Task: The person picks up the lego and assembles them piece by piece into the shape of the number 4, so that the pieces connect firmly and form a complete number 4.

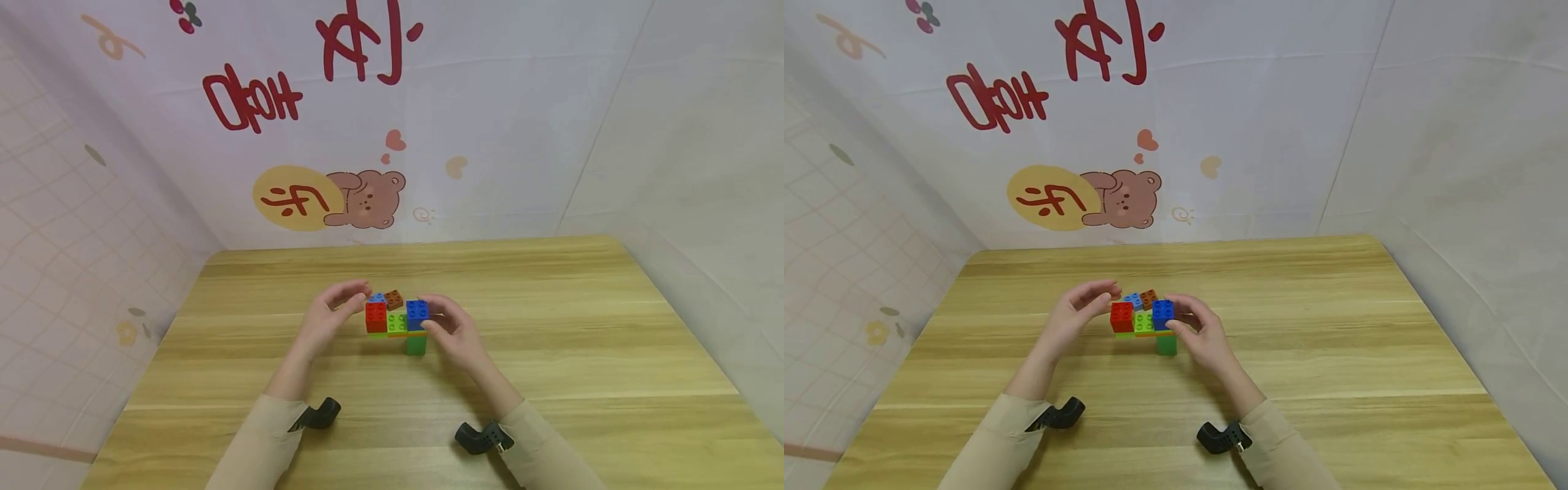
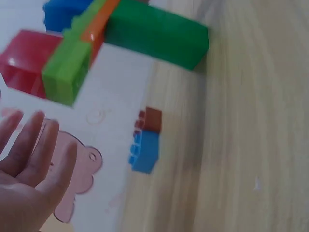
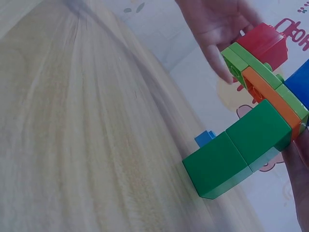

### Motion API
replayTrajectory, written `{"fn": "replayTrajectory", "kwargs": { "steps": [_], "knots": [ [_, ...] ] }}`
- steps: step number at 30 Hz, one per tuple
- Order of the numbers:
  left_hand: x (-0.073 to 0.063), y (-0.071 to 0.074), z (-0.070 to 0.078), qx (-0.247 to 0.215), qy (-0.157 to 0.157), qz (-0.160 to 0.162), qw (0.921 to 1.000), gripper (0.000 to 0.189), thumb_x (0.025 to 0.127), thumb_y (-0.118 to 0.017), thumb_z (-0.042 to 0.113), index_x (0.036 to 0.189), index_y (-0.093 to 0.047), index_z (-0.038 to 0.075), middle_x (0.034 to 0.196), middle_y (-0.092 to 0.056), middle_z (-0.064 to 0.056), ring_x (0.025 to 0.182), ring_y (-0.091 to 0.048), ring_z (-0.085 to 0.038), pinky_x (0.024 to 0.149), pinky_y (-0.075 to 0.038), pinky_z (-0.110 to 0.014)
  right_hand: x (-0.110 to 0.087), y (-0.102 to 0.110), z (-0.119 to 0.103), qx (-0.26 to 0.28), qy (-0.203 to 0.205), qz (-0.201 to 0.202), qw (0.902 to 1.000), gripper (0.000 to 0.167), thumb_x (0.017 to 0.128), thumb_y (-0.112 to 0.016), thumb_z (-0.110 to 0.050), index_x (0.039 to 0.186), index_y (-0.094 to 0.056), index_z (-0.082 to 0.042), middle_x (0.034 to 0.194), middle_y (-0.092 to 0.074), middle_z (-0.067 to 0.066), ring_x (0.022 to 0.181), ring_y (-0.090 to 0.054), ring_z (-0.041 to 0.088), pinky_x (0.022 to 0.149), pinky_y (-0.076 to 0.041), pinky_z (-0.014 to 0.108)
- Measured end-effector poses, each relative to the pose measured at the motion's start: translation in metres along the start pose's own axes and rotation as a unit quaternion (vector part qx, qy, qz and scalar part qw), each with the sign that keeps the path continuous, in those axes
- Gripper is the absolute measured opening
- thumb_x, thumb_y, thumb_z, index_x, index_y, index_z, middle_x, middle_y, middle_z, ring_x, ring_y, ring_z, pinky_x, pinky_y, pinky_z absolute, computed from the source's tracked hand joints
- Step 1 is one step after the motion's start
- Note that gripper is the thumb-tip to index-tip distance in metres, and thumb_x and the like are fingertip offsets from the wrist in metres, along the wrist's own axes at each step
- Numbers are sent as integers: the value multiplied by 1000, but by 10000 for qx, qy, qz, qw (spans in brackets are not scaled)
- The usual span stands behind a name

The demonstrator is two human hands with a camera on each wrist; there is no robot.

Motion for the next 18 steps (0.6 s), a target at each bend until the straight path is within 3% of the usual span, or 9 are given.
{"fn": "replayTrajectory", "kwargs": {
  "steps": [7,12,18],
  "knots": [
    [18,14,-27,760,140,688,9946,34,96,-66,9,129,-63,2,119,-68,-14,111,-62,-27,97,-51,-42,-2,-1,-1,-54,92,-69,9999,36,92,-63,10,127,-56,11,121,-61,22,103,-60,18,91,-54,32],
    [31,7,-47,986,406,564,9927,38,95,-66,4,131,-59,-4,120,-66,-19,111,-62,-32,99,-49,-45,-4,0,-1,-79,52,-52,9999,37,91,-62,13,127,-56,12,118,-61,22,102,-59,16,90,-54,29],
    [39,-7,-64,1143,848,284,9894,44,93,-69,8,135,-58,-2,128,-63,-18,116,-61,-34,100,-48,-46,-6,0,-3,-87,215,-18,9997,39,87,-60,20,126,-54,16,113,-61,21,99,-58,15,87,-54,27]
  ]
}}
Point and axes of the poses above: each hand's wrist, its own x-axis towards the middle knuckle, its own y-axis out of the back of the hand, z = x × y, the point moved 9 cm from there along x, towards the middle knuckle
